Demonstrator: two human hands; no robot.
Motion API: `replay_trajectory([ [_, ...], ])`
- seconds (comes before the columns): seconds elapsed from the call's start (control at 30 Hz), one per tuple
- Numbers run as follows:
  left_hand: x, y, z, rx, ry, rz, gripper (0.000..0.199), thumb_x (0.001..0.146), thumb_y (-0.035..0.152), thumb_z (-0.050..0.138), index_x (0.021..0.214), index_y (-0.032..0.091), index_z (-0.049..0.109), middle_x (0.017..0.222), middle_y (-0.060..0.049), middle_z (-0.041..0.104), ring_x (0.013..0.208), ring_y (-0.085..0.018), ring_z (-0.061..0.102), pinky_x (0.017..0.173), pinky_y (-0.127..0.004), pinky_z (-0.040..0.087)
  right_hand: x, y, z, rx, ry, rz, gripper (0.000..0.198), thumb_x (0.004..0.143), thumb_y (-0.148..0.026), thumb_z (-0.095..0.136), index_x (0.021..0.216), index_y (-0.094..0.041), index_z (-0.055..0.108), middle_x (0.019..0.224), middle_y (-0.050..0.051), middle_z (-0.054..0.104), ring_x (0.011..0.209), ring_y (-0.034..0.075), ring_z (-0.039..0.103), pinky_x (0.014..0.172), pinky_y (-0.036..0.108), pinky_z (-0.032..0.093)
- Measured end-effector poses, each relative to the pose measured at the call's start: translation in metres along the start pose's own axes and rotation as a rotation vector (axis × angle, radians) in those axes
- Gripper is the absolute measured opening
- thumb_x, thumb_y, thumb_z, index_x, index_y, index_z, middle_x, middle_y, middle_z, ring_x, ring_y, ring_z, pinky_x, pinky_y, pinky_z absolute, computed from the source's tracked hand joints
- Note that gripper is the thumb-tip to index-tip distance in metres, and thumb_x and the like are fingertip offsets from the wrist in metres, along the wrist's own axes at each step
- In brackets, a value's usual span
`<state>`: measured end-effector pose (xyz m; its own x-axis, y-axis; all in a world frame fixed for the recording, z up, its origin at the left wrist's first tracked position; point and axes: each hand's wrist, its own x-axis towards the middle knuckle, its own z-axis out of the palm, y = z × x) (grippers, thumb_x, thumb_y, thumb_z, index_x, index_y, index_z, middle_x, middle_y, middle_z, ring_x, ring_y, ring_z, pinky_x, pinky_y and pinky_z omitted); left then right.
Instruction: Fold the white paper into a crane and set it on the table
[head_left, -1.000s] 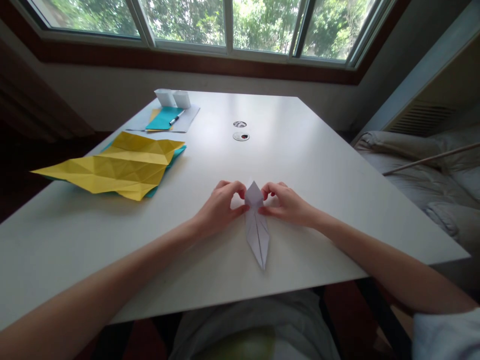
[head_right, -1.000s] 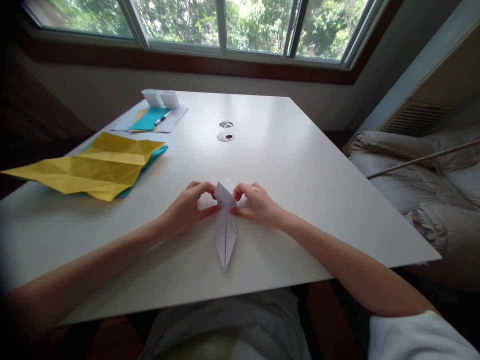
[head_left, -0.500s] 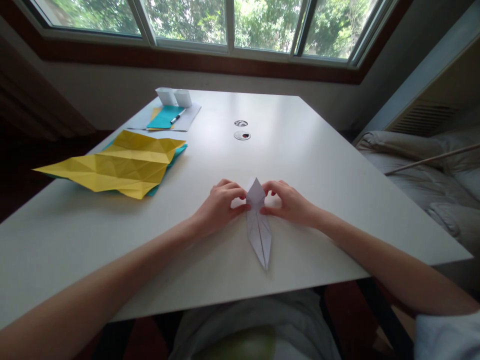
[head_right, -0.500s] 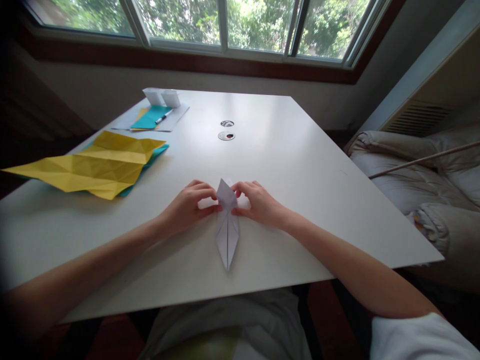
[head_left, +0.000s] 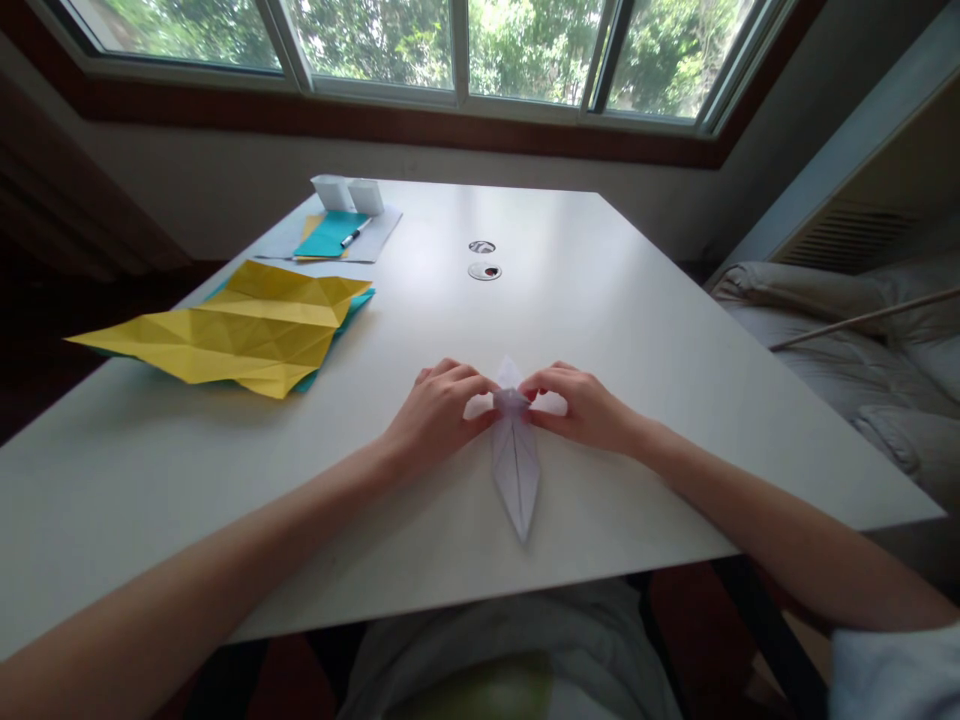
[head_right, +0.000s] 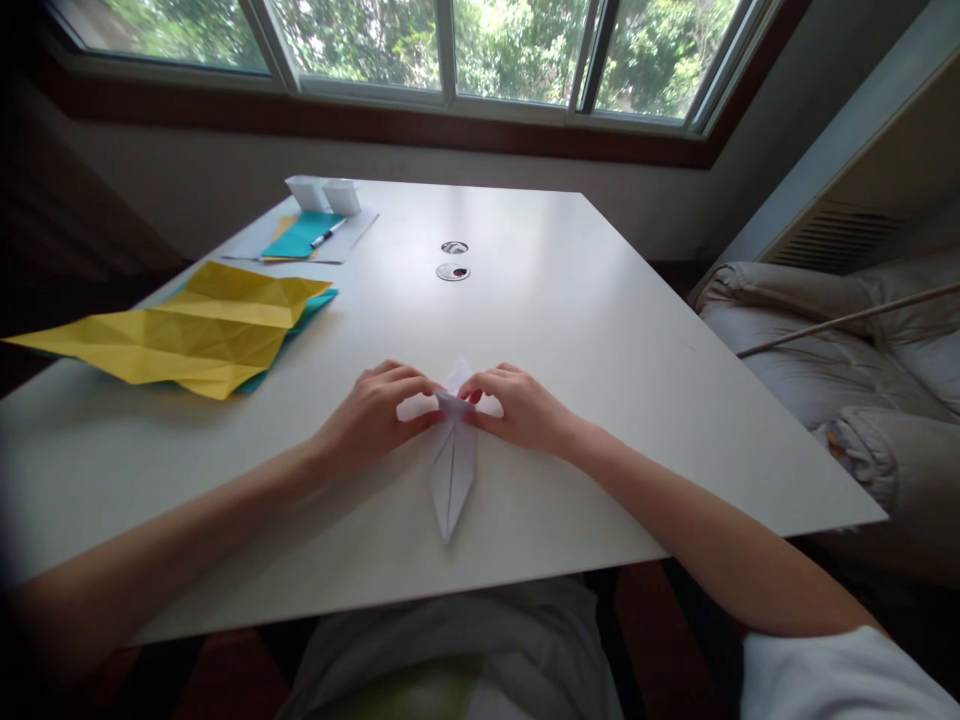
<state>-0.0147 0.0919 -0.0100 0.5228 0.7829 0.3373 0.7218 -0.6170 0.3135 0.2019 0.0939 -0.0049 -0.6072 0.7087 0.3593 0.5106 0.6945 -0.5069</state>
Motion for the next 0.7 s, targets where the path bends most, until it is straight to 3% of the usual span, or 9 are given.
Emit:
replay_trajectory([
  [0.13, 0.002, 0.002, -0.001, -0.081, 0.016, -0.157, 0.024, 0.076, 0.036, 0.06, 0.094, 0.02, 0.065, 0.087, -0.003, 0.067, 0.089, -0.022, 0.054, 0.078, -0.035, 0.039, 0.003, 0.0, 0.001, 0.06, 0.072, 0.239, 0.008, 0.078, -0.026, 0.057, 0.081, -0.019, 0.062, 0.068, -0.001, 0.063, 0.061, 0.01, 0.055, 0.058, 0.021, 0.04],
  [0.23, 0.004, 0.005, -0.007, -0.18, -0.012, -0.215, 0.024, 0.078, 0.039, 0.056, 0.087, 0.02, 0.068, 0.084, -0.004, 0.068, 0.088, -0.023, 0.056, 0.077, -0.034, 0.04, 0.005, 0.001, 0.001, 0.184, 0.119, 0.337, 0.013, 0.077, -0.03, 0.059, 0.077, -0.018, 0.062, 0.066, 0.0, 0.064, 0.058, 0.01, 0.056, 0.055, 0.021, 0.04],
  [0.37, 0.005, 0.009, -0.012, -0.458, -0.116, -0.307, 0.031, 0.08, 0.043, 0.051, 0.081, 0.018, 0.07, 0.078, -0.004, 0.069, 0.075, -0.02, 0.059, 0.067, -0.029, 0.042, 0.006, 0.005, 0.002, 0.39, 0.194, 0.394, 0.022, 0.075, -0.038, 0.062, 0.077, -0.016, 0.061, 0.068, 0.002, 0.065, 0.06, 0.012, 0.057, 0.054, 0.023, 0.041],
  [0.47, 0.005, 0.013, -0.012, -0.779, -0.157, -0.342, 0.03, 0.075, 0.043, 0.059, 0.084, 0.016, 0.069, 0.079, -0.005, 0.069, 0.071, -0.019, 0.061, 0.06, -0.025, 0.042, 0.006, 0.005, 0.003, 0.516, 0.246, 0.408, 0.026, 0.071, -0.041, 0.066, 0.074, -0.016, 0.058, 0.062, 0.0, 0.06, 0.055, 0.01, 0.052, 0.051, 0.023, 0.04],
  [0.6, 0.005, 0.015, -0.012, -1.068, -0.081, -0.478, 0.026, 0.066, 0.036, 0.07, 0.08, 0.015, 0.066, 0.073, -0.004, 0.066, 0.062, -0.014, 0.058, 0.052, -0.022, 0.041, 0.007, -0.001, 0.001, 0.708, 0.258, 0.381, 0.028, 0.07, -0.038, 0.069, 0.083, -0.017, 0.057, 0.067, -0.001, 0.059, 0.058, 0.01, 0.055, 0.054, 0.024, 0.045],
  [0.7, 0.006, 0.013, -0.013, -1.225, -0.016, -0.598, 0.025, 0.065, 0.033, 0.072, 0.079, 0.013, 0.065, 0.072, -0.004, 0.065, 0.062, -0.013, 0.058, 0.056, -0.023, 0.044, 0.007, -0.006, 0.0, 0.761, 0.239, 0.405, 0.029, 0.07, -0.037, 0.069, 0.086, -0.017, 0.055, 0.073, 0.0, 0.061, 0.06, 0.01, 0.059, 0.056, 0.024, 0.048],
])
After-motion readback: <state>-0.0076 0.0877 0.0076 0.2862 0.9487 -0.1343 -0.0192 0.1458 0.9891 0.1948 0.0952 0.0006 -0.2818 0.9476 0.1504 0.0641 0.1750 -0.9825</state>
